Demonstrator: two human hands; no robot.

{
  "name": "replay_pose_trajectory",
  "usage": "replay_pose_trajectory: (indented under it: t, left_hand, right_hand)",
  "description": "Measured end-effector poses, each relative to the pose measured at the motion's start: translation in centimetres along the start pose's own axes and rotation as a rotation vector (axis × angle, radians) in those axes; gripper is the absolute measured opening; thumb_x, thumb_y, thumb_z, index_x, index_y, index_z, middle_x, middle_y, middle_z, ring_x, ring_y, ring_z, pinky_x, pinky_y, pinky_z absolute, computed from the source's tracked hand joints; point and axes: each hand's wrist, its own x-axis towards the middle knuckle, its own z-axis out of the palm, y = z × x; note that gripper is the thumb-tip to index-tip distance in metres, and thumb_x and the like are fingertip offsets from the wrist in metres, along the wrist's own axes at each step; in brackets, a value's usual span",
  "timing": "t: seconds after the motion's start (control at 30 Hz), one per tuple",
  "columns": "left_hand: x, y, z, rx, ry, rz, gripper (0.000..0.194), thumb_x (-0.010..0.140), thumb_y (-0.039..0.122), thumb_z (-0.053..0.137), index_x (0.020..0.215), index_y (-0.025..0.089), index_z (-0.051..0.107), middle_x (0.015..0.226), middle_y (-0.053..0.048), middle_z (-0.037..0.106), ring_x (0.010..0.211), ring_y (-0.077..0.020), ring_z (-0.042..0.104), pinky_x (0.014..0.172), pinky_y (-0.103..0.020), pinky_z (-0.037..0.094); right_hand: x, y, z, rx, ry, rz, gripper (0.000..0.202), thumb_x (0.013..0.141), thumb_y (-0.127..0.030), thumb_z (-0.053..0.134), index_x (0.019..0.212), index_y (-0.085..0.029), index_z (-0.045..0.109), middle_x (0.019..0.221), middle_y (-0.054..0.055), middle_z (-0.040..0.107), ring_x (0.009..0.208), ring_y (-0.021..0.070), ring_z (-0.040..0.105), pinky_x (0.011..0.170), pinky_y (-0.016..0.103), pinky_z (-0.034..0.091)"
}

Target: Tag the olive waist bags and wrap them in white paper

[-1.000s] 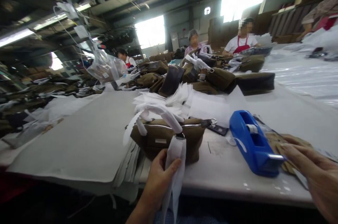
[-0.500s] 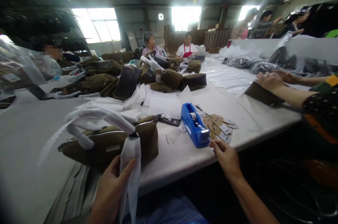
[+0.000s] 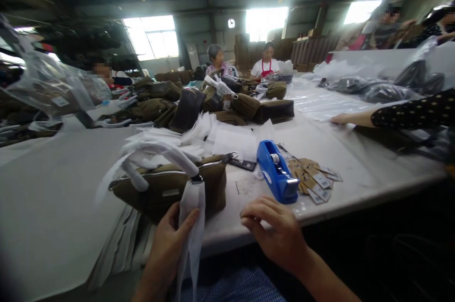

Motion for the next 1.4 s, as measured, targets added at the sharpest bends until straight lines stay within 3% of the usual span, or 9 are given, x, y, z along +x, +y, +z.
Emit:
replay_pose_trajectory:
  t: [0.13,0.33,0.6,0.8,0.93,1.07,1.17,1.3,1.4]
  left_hand:
    - [-0.1,0.3,0.0,-0.030,-0.009,0.038,0.043,0.077,0.051,0.080,0.099,0.016,0.068,0.092,-0.007,0.075,0.089,-0.0246,0.068,0.076,-0.029,0.051]
    - [-0.3,0.6,-0.1,-0.020,-0.026,0.044,0.044,0.079,0.052,0.078,0.101,0.015,0.068,0.093,-0.009,0.075,0.090,-0.0262,0.067,0.075,-0.030,0.051]
    - [-0.6,1.0,-0.2,-0.071,-0.031,0.025,0.040,0.078,0.048,0.080,0.097,0.015,0.071,0.092,-0.008,0.074,0.090,-0.0247,0.065,0.077,-0.029,0.050]
    - [-1.0,1.5,-0.4,-0.424,-0.124,-0.164,0.053,0.069,0.047,0.088,0.107,0.014,0.073,0.095,-0.010,0.075,0.086,-0.0227,0.068,0.075,-0.027,0.052]
    - [-1.4,2.5,-0.3,-0.520,-0.122,-0.240,0.053,0.065,0.047,0.091,0.103,0.014,0.075,0.075,-0.004,0.071,0.068,-0.0164,0.064,0.065,-0.024,0.051]
    - [-1.4,2.4,0.2,-0.481,-0.085,-0.210,0.054,0.063,0.047,0.091,0.102,0.014,0.076,0.084,-0.008,0.075,0.079,-0.0220,0.069,0.073,-0.028,0.053]
    - [-1.2,1.9,0.6,-0.387,-0.072,-0.134,0.054,0.067,0.048,0.089,0.106,0.015,0.075,0.099,-0.012,0.078,0.094,-0.0282,0.071,0.082,-0.033,0.055]
    - [-0.8,1.4,0.7,-0.223,-0.037,-0.061,0.053,0.073,0.050,0.084,0.110,0.015,0.072,0.101,-0.012,0.077,0.102,-0.0302,0.069,0.085,-0.033,0.054]
    - [-0.8,1.4,0.4,-0.193,-0.040,-0.053,0.051,0.075,0.049,0.083,0.111,0.015,0.072,0.105,-0.012,0.076,0.104,-0.0305,0.069,0.087,-0.034,0.053]
  right_hand:
    - [3.2,-1.7,4.5,0.196,-0.050,0.134,0.012,0.093,-0.024,0.069,0.083,-0.020,0.063,0.071,-0.001,0.063,0.064,0.0122,0.058,0.062,0.024,0.048]
    - [5.8,-0.6,9.0,0.096,-0.101,0.421,0.021,0.090,-0.033,0.067,0.073,-0.020,0.067,0.066,-0.001,0.068,0.059,0.0135,0.061,0.060,0.026,0.043]
    - [6.8,0.3,8.2,-0.231,-0.243,0.528,0.040,0.085,-0.055,0.069,0.065,-0.021,0.062,0.063,0.003,0.069,0.061,0.0202,0.063,0.061,0.031,0.039]
    - [5.5,2.3,8.7,0.315,-0.369,0.877,0.059,0.079,-0.075,0.061,0.058,-0.021,0.054,0.044,0.001,0.059,0.035,0.0119,0.046,0.040,0.024,0.031]
    - [4.0,2.8,8.4,0.333,-0.340,0.878,0.058,0.083,-0.071,0.060,0.057,-0.019,0.057,0.049,0.003,0.063,0.038,0.0109,0.050,0.041,0.022,0.037]
    - [3.0,1.2,7.9,0.383,-0.093,0.771,0.046,0.092,-0.060,0.059,0.088,-0.017,0.073,0.076,0.007,0.076,0.064,0.0183,0.070,0.065,0.028,0.057]
    - [3.7,-0.4,8.3,0.500,-0.068,0.708,0.048,0.094,-0.051,0.061,0.129,-0.018,0.065,0.104,0.009,0.078,0.095,0.0239,0.074,0.088,0.036,0.059]
    - [5.3,-1.3,9.4,0.426,-0.100,0.662,0.052,0.095,-0.037,0.062,0.143,-0.021,0.053,0.089,0.002,0.078,0.082,0.0210,0.073,0.080,0.033,0.058]
    - [4.8,-0.9,9.3,0.461,-0.111,0.636,0.054,0.098,-0.040,0.057,0.148,-0.023,0.045,0.088,0.001,0.077,0.086,0.0207,0.073,0.083,0.034,0.057]
